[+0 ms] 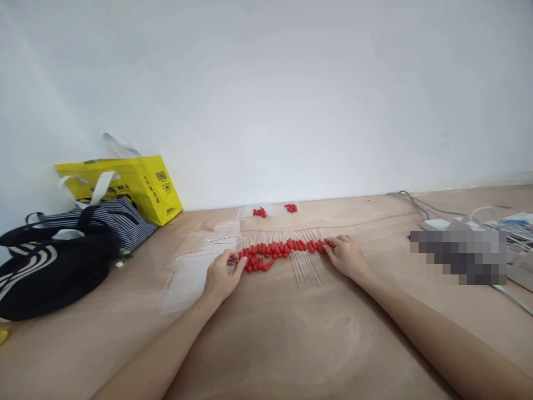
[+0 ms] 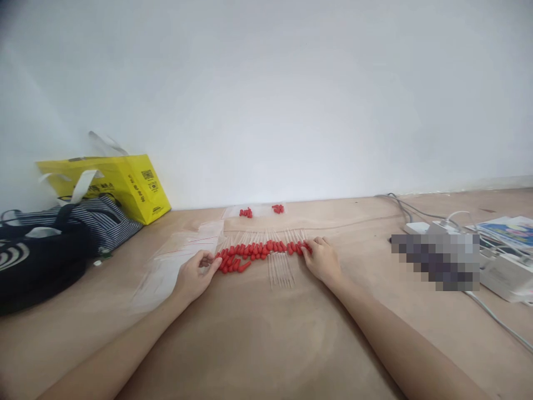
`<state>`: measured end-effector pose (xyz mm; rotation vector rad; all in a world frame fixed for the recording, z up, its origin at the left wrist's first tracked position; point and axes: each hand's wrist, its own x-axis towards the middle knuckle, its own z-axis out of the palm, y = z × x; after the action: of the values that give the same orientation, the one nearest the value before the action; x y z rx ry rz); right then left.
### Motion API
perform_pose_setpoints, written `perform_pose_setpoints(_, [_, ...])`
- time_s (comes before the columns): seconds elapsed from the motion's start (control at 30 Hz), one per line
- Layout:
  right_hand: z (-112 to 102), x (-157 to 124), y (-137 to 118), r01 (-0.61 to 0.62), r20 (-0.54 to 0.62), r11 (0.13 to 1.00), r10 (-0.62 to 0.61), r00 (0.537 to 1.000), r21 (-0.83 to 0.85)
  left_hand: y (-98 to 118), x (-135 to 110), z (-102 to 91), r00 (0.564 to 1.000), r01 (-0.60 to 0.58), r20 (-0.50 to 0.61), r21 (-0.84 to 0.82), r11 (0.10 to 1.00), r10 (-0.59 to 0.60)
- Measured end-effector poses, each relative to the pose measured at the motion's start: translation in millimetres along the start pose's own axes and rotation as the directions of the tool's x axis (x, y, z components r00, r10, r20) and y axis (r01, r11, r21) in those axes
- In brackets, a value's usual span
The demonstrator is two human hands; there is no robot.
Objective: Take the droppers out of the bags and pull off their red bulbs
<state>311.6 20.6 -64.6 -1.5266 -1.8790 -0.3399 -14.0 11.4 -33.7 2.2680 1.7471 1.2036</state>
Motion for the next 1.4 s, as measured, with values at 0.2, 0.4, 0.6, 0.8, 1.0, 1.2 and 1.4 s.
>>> perform_pose_setpoints(0.2, [-5, -2, -9, 0.043, -0.180, 0.992, -0.022, 0.983, 0.117, 6, 0, -4.4, 0.987, -0.031, -0.156, 0.002, 1.000, 0.031])
perform_pose_setpoints(0.4, [-17, -15, -50, 0.287, -0.240, 0.944, -0.244, 0.940, 0.165, 54, -16, 10.9, 0.928, -0.014, 0.344, -0.355, 0.935, 0.145])
perform_pose_setpoints(0.6, [-17, -27, -84, 0.409, -0.199, 0.889, -0.371, 0.907, 0.206, 96, -17, 40.8, 0.831, 0.427, 0.556, -0.646, 0.633, 0.007])
perform_pose_setpoints(0.8, [-14, -24, -86, 0.431, -0.125, 0.878, -0.413, 0.902, 0.207, 93, -11, 52.4, 0.860, 0.461, 0.498, -0.671, 0.581, -0.108])
perform_pose_setpoints(1.0, [-22, -23, -74, 0.512, -0.225, 0.847, -0.476, 0.850, 0.140, 57, -2, 28.9, 0.919, -0.327, 0.197, -0.107, 0.939, 0.342])
perform_pose_setpoints(1.2, [-21, -22, -77, 0.578, -0.205, 0.816, -0.562, 0.801, 0.018, 49, -11, 22.6, 0.693, -0.720, 0.207, 0.248, 0.648, 0.691])
perform_pose_setpoints(1.4, [-13, -21, -78, 0.551, -0.117, 0.835, -0.548, 0.828, -0.013, 56, -17, 29.1, 0.660, -0.748, 0.172, 0.239, 0.619, 0.731])
